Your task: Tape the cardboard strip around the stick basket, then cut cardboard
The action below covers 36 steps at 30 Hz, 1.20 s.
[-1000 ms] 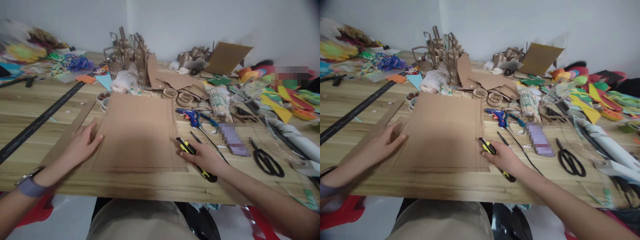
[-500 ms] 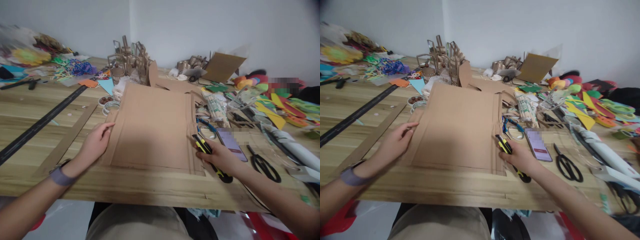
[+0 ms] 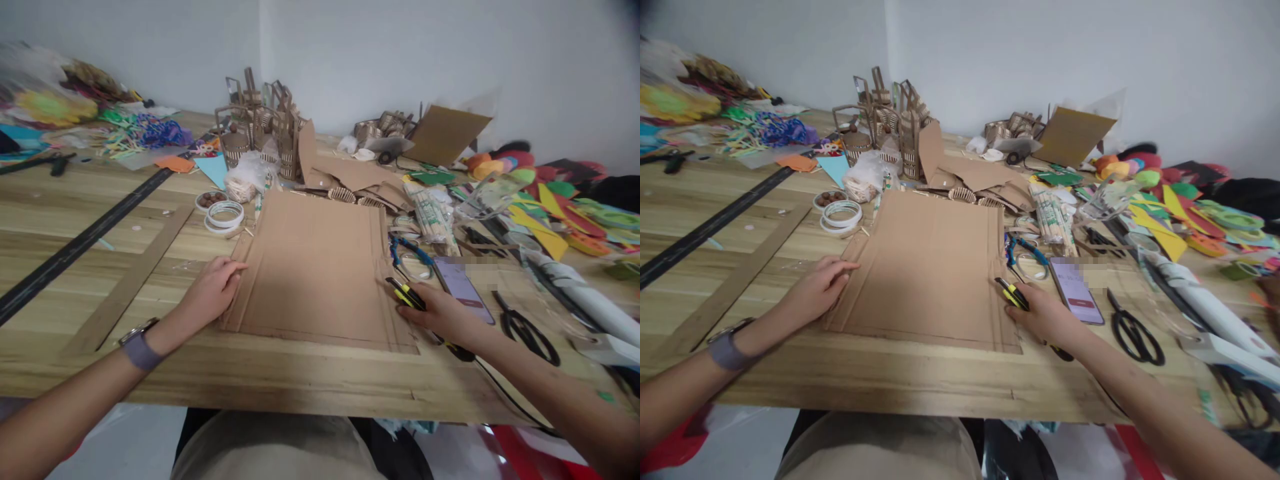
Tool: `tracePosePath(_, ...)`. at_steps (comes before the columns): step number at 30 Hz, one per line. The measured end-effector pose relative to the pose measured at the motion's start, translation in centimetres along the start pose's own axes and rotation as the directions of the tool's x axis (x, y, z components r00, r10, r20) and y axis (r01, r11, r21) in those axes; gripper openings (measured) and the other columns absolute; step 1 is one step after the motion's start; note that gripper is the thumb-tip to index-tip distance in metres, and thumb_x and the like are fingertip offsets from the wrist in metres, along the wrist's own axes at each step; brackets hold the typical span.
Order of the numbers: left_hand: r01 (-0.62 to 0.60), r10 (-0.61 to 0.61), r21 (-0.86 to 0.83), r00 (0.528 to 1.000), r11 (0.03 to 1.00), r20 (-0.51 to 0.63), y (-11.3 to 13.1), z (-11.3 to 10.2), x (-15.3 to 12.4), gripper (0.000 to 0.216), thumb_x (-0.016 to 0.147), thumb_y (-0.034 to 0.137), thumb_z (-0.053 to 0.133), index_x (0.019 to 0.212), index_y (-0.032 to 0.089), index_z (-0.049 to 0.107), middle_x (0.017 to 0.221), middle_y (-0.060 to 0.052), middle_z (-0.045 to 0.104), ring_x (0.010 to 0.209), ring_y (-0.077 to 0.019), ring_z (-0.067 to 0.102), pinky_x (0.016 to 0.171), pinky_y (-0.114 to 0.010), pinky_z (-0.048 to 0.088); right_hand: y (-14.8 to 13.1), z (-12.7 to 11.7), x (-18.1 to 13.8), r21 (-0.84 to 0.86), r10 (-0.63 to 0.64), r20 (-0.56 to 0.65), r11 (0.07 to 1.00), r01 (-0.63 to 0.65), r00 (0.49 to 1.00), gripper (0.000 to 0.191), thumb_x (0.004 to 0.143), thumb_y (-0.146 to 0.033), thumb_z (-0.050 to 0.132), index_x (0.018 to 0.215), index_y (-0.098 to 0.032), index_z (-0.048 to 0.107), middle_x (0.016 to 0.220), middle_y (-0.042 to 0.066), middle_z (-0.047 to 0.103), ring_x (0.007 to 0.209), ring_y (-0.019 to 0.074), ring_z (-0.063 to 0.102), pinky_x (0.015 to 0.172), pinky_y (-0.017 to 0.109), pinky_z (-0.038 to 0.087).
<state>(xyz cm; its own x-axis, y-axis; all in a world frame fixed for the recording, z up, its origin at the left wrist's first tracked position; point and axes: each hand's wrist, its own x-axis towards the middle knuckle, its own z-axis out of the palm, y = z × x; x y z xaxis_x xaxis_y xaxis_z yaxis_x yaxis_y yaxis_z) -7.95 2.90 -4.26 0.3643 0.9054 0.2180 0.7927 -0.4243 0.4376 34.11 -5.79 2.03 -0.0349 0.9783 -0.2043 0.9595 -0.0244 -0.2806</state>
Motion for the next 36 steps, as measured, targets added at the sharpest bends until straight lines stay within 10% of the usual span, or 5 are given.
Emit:
tracePosePath(7,0.048,-0.047,-0.102,0.999,0.994,0.012,0.6,-0.5,-0.3,0.043,0.087,0.036,0.038,0.114,0.014,0.062,0.114,-0.013,0.061,0.109,-0.0258,0.060,0.099,-0.042,0.046,-0.3,-0.2,0.8,-0.023,0.006,0.000,1.000,-0.006,1.000,0.013,0.081,-0.034,0.052,0.082,-0.021,0.054,0.079,0.006,0.066,0.074,0.0223,0.062,0.068,0.030,0.046)
tracePosePath(17,0.254,-0.246,-0.295,0.967,0.921,0.064,1.1,-2.6,-3.0,0.037,0.081,0.049,0.046,0.096,0.022,0.067,0.096,-0.004,0.073,0.088,-0.0255,0.068,0.077,-0.036,0.054,-2.0,-0.3,-2.3,0.384,0.029,0.279,0.913,-0.139,0.960,0.013,0.072,-0.030,0.056,0.079,-0.023,0.048,0.061,-0.006,0.047,0.052,0.0124,0.046,0.051,0.023,0.039)
tracePosePath(36,-0.053,0.065,0.089,0.988,0.995,-0.143,-1.0,0.5,-1.0,0.033,0.090,0.031,0.039,0.100,0.016,0.067,0.106,-0.014,0.058,0.103,-0.0289,0.059,0.089,-0.046,0.050,-1.1,-0.8,1.9,-0.118,-0.019,0.053,0.993,0.025,0.998,0.015,0.085,-0.029,0.050,0.094,-0.019,0.057,0.088,0.008,0.067,0.082,0.0229,0.064,0.073,0.030,0.047)
